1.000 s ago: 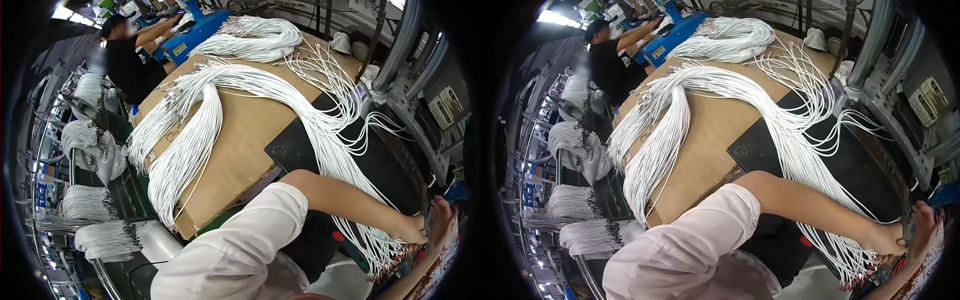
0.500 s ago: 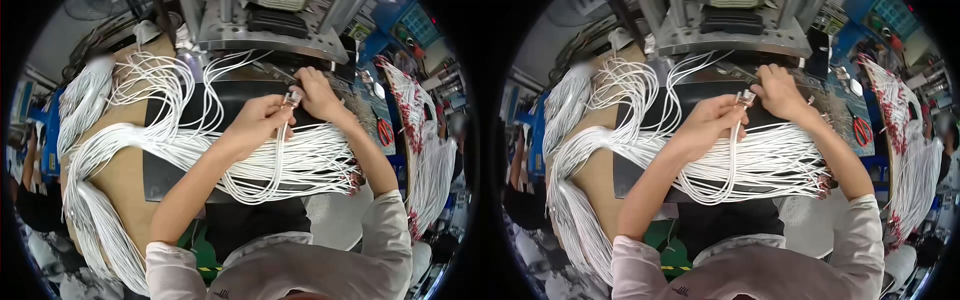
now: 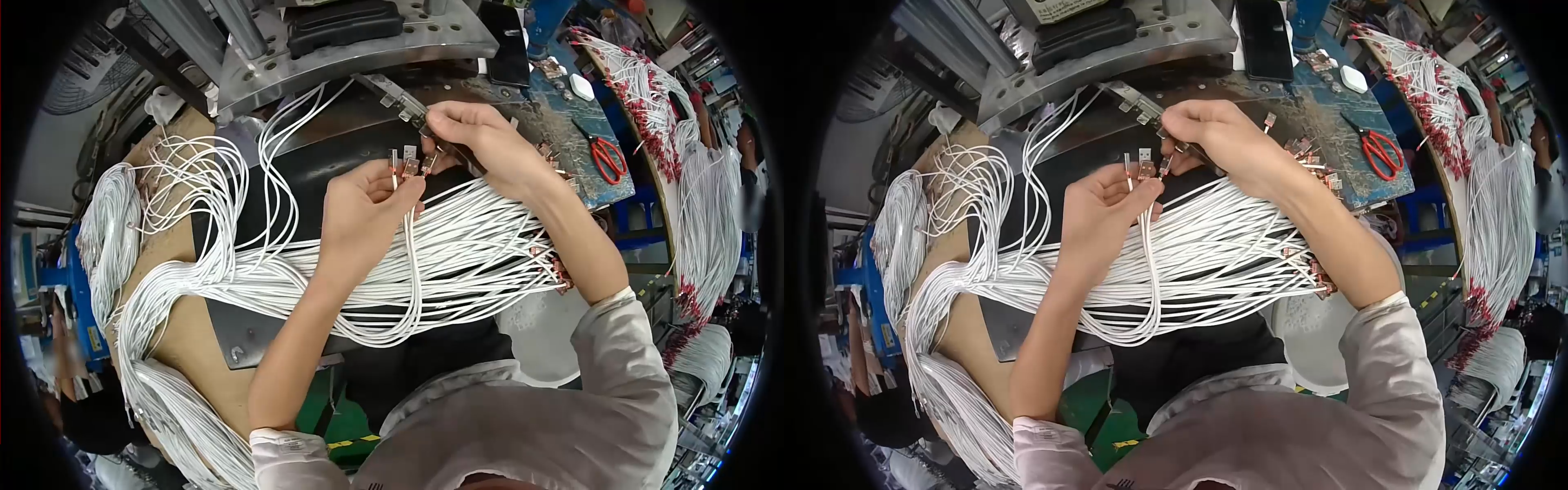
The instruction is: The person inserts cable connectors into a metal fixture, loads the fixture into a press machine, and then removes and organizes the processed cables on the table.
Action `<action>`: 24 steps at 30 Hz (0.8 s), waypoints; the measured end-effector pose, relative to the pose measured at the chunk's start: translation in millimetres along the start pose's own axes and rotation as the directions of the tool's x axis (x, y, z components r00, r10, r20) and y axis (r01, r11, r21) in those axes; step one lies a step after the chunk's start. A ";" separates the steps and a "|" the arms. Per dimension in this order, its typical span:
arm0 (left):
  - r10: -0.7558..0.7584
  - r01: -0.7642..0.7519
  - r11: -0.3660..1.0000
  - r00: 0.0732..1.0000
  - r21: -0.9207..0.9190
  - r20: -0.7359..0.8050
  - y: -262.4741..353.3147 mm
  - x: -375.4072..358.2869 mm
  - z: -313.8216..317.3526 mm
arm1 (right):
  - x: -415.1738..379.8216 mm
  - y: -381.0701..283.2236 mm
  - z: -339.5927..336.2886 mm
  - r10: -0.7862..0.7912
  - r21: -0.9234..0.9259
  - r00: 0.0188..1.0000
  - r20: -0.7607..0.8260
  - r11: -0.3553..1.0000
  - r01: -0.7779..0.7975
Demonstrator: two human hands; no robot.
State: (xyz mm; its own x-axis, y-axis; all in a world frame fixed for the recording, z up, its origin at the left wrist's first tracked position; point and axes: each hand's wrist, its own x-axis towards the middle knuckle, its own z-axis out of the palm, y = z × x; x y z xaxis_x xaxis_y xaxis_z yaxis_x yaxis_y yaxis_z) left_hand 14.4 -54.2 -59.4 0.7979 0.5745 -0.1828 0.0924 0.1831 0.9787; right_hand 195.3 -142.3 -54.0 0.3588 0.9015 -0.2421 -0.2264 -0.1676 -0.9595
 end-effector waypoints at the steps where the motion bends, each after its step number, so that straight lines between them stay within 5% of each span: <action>1: -0.016 0.016 1.000 1.000 0.007 -0.003 0.0 0.7 -0.9 | 0.6 1.3 -2.9 -0.016 0.003 0.999 0.032 1.000 0.016; 12: 0.022 -0.014 0.996 0.996 -0.090 0.090 -2.4 3.4 -5.2 | -13.9 -5.1 11.9 -0.100 -0.212 0.993 0.065 0.971 0.112; 24: -0.125 0.132 0.987 0.989 -0.090 0.082 8.2 -2.3 -7.0 | -15.4 -6.3 -2.6 -0.107 -0.241 0.987 0.120 0.961 0.134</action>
State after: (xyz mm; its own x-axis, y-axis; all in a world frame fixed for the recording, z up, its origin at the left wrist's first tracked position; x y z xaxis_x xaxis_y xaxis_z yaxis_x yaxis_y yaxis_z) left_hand 9.1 -48.4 -51.6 0.8261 0.4798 -0.2955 0.1430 0.3289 0.9335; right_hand 193.5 -156.2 -44.6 0.2694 0.9557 -0.1188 0.0481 -0.1366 -0.9895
